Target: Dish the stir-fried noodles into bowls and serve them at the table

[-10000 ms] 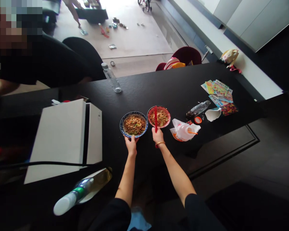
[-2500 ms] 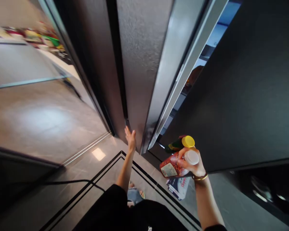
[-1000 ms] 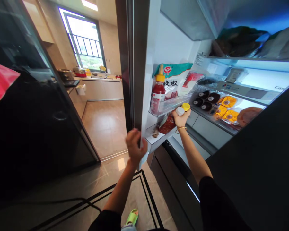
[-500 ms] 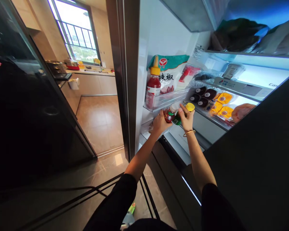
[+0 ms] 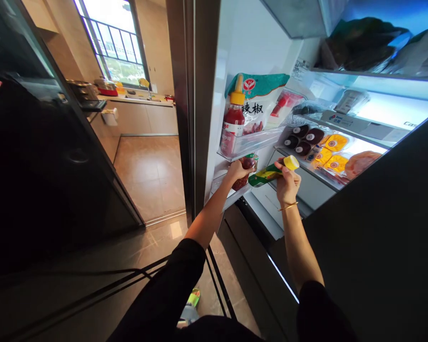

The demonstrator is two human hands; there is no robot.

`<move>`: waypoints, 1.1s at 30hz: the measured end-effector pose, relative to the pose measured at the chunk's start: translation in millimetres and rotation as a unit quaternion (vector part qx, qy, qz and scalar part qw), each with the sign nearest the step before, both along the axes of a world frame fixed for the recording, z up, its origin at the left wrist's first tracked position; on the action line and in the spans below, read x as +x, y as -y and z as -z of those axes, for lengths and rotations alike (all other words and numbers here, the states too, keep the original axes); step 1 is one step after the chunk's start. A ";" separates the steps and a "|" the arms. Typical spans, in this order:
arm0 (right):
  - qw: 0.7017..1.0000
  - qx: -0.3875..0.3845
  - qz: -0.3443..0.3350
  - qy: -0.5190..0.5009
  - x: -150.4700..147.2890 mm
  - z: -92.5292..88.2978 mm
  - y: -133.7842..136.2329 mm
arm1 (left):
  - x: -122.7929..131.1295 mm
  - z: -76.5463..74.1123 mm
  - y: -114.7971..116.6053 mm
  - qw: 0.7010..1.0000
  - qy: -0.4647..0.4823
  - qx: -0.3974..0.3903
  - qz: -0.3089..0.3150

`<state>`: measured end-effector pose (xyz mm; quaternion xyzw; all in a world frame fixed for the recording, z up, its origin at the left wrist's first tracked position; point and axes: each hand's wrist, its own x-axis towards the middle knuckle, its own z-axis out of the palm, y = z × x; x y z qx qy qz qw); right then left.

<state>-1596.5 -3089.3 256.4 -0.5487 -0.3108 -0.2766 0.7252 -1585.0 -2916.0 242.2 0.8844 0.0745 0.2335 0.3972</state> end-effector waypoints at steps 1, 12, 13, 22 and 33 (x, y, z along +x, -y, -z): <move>1.000 -0.002 -0.005 -0.010 -1.8 0.6 -4.9 | -10.4 -0.7 2.4 1.000 0.014 0.012 -0.010; 0.952 -0.208 -0.198 -0.106 13.9 43.2 -97.1 | -173.8 15.0 8.6 0.910 0.406 0.065 -0.046; 0.942 -0.240 -0.207 -0.108 8.8 47.1 -103.3 | -177.3 16.5 -1.1 0.889 0.444 0.064 -0.089; 0.851 -0.474 -0.226 0.015 -34.2 41.2 -84.6 | -140.9 29.1 -93.9 0.933 0.268 -0.136 -0.200; 0.992 -0.114 0.038 -0.047 -142.5 9.5 26.7 | -174.6 29.6 -14.5 0.944 0.261 -0.099 -0.176</move>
